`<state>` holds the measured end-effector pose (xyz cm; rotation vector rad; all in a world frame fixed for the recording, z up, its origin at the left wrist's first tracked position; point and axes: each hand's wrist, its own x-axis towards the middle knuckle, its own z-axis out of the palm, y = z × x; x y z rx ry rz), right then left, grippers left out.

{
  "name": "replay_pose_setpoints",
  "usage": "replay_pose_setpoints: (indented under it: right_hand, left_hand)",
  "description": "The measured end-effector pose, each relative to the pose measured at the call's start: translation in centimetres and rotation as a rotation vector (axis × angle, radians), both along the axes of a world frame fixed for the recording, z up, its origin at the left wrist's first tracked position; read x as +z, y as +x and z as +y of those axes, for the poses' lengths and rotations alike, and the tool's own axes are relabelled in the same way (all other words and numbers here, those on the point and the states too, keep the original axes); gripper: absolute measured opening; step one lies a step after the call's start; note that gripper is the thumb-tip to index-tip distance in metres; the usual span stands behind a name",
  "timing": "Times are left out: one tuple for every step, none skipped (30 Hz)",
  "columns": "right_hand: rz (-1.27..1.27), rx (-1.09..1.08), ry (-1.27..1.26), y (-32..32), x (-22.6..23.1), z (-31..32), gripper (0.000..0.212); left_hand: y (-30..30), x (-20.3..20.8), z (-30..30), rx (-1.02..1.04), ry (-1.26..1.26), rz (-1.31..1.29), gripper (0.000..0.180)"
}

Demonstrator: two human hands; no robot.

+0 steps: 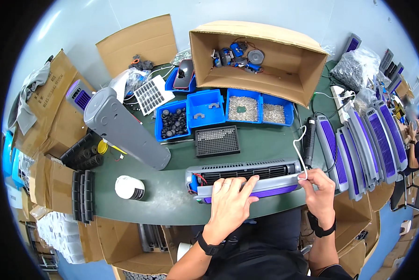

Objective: The person assembles portable air cooler units by connecting internal wires, securing the casing with a screwdriver, and testing the device. They handle multiple units, placing finished ones into a cardboard box.

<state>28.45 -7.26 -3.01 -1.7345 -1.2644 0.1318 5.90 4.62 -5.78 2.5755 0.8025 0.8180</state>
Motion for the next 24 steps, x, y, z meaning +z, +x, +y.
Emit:
replay_pose_setpoints:
  right_hand:
    - [0.0,0.0,0.002,0.0,0.0,0.0,0.015]
    - [0.001,0.0,0.005,0.0,0.0,-0.1,0.015]
    - [0.001,-0.001,0.007,0.0,0.0,-0.1,0.015]
    - [0.002,-0.001,0.005,0.0,-0.1,-0.2,0.015]
    - [0.003,0.001,0.003,0.1,-0.3,-0.2,0.015]
    - [0.005,0.003,0.0,0.1,-0.4,-0.2,0.015]
    - [0.001,0.002,-0.006,0.0,-0.3,-0.2,0.015]
    - [-0.004,-0.002,-0.012,-0.1,-0.2,-0.2,0.015]
    - [-0.008,-0.006,-0.019,-0.2,-0.1,-0.2,0.015]
    - [-0.013,-0.009,-0.025,-0.3,0.1,-0.2,0.015]
    - [-0.019,-0.014,-0.031,-0.4,0.2,-0.3,0.014]
    - [-0.024,-0.02,-0.036,-0.4,0.3,-0.4,0.014]
    - [-0.026,-0.019,-0.039,-0.4,0.2,-0.5,0.015]
    - [-0.027,-0.019,-0.043,-0.4,0.2,-0.6,0.015]
    - [-0.031,-0.018,-0.045,-0.3,0.2,-0.7,0.016]
    - [-0.038,0.001,-0.033,-0.3,0.1,-0.7,0.016]
    - [-0.053,0.01,-0.022,-0.1,-0.1,-0.7,0.017]
    - [-0.067,0.018,-0.011,-0.1,-0.1,-0.7,0.018]
    - [-0.061,0.024,0.016,-0.1,0.1,-0.7,0.021]
    - [-0.074,0.029,0.05,-0.4,0.5,-0.3,0.021]
    - [-0.085,0.029,0.084,-0.7,1.1,0.1,0.022]
    - [-0.097,0.029,0.117,-1.0,1.7,0.7,0.023]
    - [-0.123,0.032,0.154,-1.3,2.5,1.8,0.025]
    - [-0.156,0.041,0.241,-1.3,3.2,3.4,0.023]
  left_hand:
    - [0.0,0.0,0.0,-0.004,-0.002,-0.001,0.06]
    - [0.1,0.0,0.0,-0.005,-0.001,-0.002,0.06]
    - [0.1,0.0,0.0,-0.006,-0.001,-0.004,0.06]
    - [0.1,0.0,0.0,-0.007,0.0,-0.006,0.06]
    - [0.0,0.0,0.0,-0.006,0.0,-0.006,0.06]
    - [0.0,0.0,0.0,-0.004,0.0,-0.007,0.06]
    - [-0.1,0.0,0.0,-0.002,0.0,-0.008,0.06]
    - [-0.1,0.0,0.0,-0.002,0.0,-0.007,0.06]
    - [0.0,0.1,0.0,-0.001,0.0,-0.007,0.06]
    - [0.0,0.2,0.0,0.0,0.0,-0.006,0.06]
    - [0.0,0.1,0.0,-0.002,-0.001,-0.007,0.059]
    - [0.0,0.1,0.0,-0.003,-0.002,-0.007,0.059]
    - [0.1,0.1,0.0,-0.005,-0.003,-0.007,0.059]
    - [0.1,0.0,-0.1,-0.004,-0.006,-0.006,0.058]
    - [0.1,0.1,-0.1,-0.002,-0.007,-0.007,0.058]
    - [0.0,0.2,-0.1,-0.001,-0.008,-0.007,0.058]
    - [0.1,0.4,-0.1,0.004,-0.011,0.007,0.057]
    - [0.1,0.6,-0.1,0.009,-0.013,0.022,0.057]
    - [0.1,0.8,-0.1,0.014,-0.015,0.037,0.056]
    - [0.1,0.8,0.0,0.015,-0.016,0.039,0.056]
    - [0.2,0.8,0.1,0.012,-0.017,0.043,0.056]
    - [0.3,0.8,0.2,0.009,-0.018,0.047,0.055]
    - [0.3,0.8,0.2,0.018,-0.018,0.048,0.055]
    - [0.3,0.8,0.3,0.019,-0.009,0.046,0.055]
